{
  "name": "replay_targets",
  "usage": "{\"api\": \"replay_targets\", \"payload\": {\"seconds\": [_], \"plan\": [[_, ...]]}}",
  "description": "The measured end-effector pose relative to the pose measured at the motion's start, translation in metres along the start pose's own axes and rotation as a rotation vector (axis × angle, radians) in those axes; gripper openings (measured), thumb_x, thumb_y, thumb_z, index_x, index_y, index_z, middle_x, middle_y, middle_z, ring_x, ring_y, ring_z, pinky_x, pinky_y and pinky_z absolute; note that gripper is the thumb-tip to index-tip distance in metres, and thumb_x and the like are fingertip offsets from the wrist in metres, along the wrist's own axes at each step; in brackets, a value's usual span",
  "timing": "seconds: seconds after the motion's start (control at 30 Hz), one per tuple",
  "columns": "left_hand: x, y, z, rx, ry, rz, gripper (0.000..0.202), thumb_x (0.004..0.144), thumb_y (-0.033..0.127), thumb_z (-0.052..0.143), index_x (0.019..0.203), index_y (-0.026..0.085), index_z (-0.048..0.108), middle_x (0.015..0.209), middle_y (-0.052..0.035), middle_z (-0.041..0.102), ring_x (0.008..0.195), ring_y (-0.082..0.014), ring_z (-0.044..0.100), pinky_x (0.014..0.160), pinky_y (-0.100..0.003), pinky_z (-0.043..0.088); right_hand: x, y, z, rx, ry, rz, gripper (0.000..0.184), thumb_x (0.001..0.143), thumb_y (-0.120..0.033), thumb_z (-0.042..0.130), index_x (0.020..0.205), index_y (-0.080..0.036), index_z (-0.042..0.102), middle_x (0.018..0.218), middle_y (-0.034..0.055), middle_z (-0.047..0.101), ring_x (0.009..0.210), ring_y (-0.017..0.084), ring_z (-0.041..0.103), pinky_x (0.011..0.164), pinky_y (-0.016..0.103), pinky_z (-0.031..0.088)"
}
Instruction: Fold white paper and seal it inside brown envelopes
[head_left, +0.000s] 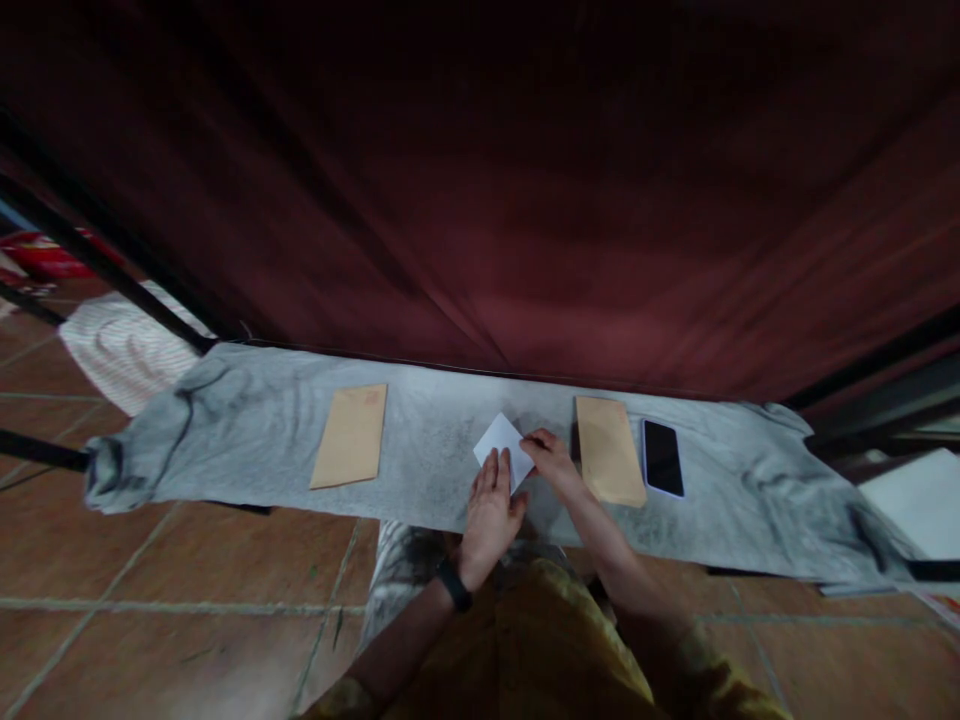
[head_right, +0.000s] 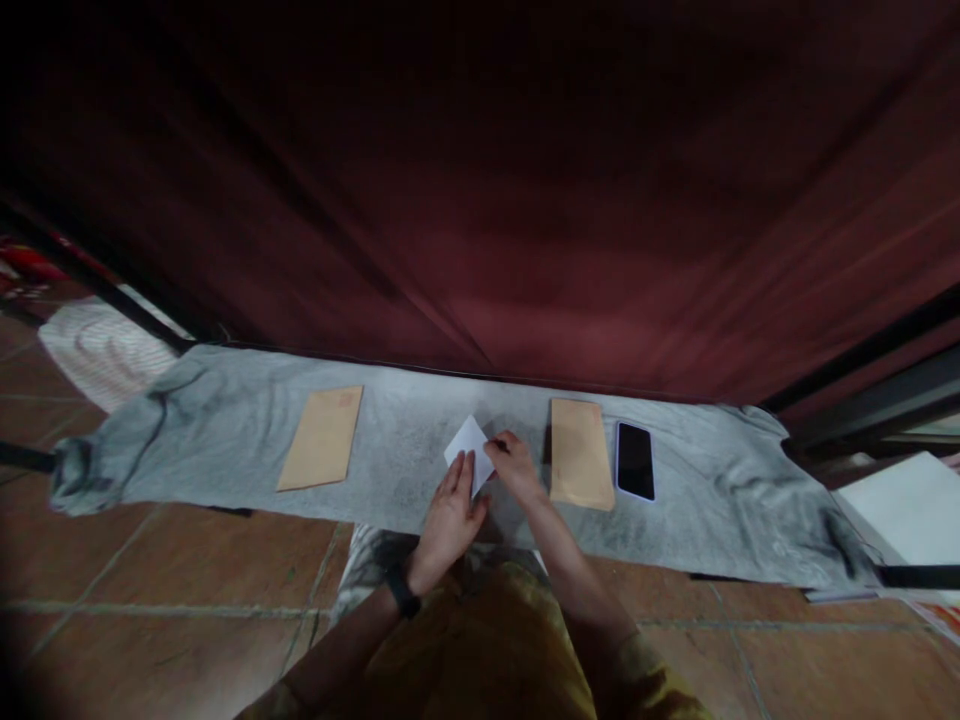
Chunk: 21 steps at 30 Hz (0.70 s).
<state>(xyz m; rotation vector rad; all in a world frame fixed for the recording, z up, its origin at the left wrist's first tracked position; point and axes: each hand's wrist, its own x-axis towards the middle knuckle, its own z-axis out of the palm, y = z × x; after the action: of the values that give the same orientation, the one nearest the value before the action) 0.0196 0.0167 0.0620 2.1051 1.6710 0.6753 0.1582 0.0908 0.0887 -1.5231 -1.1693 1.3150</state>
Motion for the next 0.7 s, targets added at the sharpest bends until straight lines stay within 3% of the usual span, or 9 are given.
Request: {"api": "replay_targets", "payload": {"seconds": [0.1,0.17,0.3,0.37,0.43,0.5,0.57,0.7], "plan": [[0.005,-0.002,-0.01,-0.068,0.028,-0.056,0.057,0.096,0.014,0.042,0.153,0.013,0.042,0.154,-0.019,0.048,0.14,-0.029,0.05,0.113,-0.044,0.044,-0.009,-0.007,0.003,0.196,-0.045,0.002,0.034,0.073,-0.054,0.065,0.086,-0.022,0.064,0.078,0.0012,0.068,0.072,0.02,0.067,0.057,0.031,0.057],[0.01,-0.008,-0.018,-0.2,0.038,-0.109,0.048,0.098,0.019,0.042,0.145,0.017,0.053,0.138,-0.0155,0.064,0.124,-0.0275,0.064,0.106,-0.042,0.05,-0.01,-0.006,0.001,0.286,-0.038,-0.019,0.045,0.078,-0.063,0.061,0.096,-0.022,0.066,0.092,0.005,0.072,0.082,0.021,0.069,0.069,0.034,0.06],[0.022,-0.019,-0.027,-0.735,0.088,-0.277,0.035,0.096,0.038,0.053,0.118,0.017,0.071,0.107,-0.0096,0.077,0.098,-0.0257,0.073,0.086,-0.038,0.061,-0.006,0.014,-0.005,0.223,0.2,-0.047,0.056,0.067,-0.066,0.068,0.101,-0.021,0.066,0.113,0.01,0.071,0.107,0.026,0.065,0.09,0.039,0.055],[0.026,-0.023,-0.026,-1.003,0.084,-0.399,0.036,0.092,0.042,0.06,0.114,0.015,0.071,0.109,-0.0091,0.077,0.095,-0.0251,0.073,0.077,-0.036,0.063,-0.005,0.031,-0.006,0.187,0.205,-0.019,0.056,0.063,-0.063,0.072,0.1,-0.021,0.067,0.109,0.0103,0.072,0.106,0.027,0.065,0.088,0.04,0.055],[0.027,-0.028,-0.024,-1.14,0.071,-0.51,0.036,0.089,0.041,0.066,0.113,0.014,0.07,0.113,-0.0102,0.076,0.096,-0.0245,0.072,0.073,-0.035,0.064,-0.004,0.049,-0.006,0.123,0.135,0.016,0.053,0.068,-0.063,0.066,0.099,-0.02,0.067,0.099,0.0089,0.074,0.091,0.025,0.068,0.076,0.038,0.056],[0.027,-0.035,-0.021,-1.105,0.052,-0.579,0.034,0.089,0.038,0.066,0.112,0.013,0.07,0.113,-0.0115,0.076,0.094,-0.0229,0.072,0.07,-0.032,0.063,-0.002,0.064,-0.006,0.011,0.104,0.024,0.048,0.072,-0.061,0.061,0.094,-0.019,0.066,0.087,0.006,0.072,0.077,0.022,0.067,0.064,0.033,0.055],[0.027,-0.042,-0.017,-0.93,0.019,-0.598,0.031,0.091,0.036,0.064,0.112,0.013,0.069,0.107,-0.011,0.076,0.088,-0.0198,0.073,0.065,-0.027,0.061,0.001,0.075,-0.007,-0.078,0.102,0.012,0.041,0.073,-0.056,0.06,0.089,-0.019,0.066,0.079,0.0029,0.069,0.07,0.02,0.065,0.058,0.029,0.054],[0.033,-0.055,-0.011,-0.629,-0.034,-0.587,0.021,0.09,0.029,0.063,0.102,0.013,0.068,0.084,-0.0052,0.075,0.072,-0.0166,0.07,0.058,-0.023,0.052,0.006,0.085,-0.013,-0.254,0.101,-0.032,0.03,0.082,-0.043,0.053,0.096,-0.02,0.066,0.082,0.0011,0.069,0.071,0.018,0.065,0.054,0.027,0.055]]}}
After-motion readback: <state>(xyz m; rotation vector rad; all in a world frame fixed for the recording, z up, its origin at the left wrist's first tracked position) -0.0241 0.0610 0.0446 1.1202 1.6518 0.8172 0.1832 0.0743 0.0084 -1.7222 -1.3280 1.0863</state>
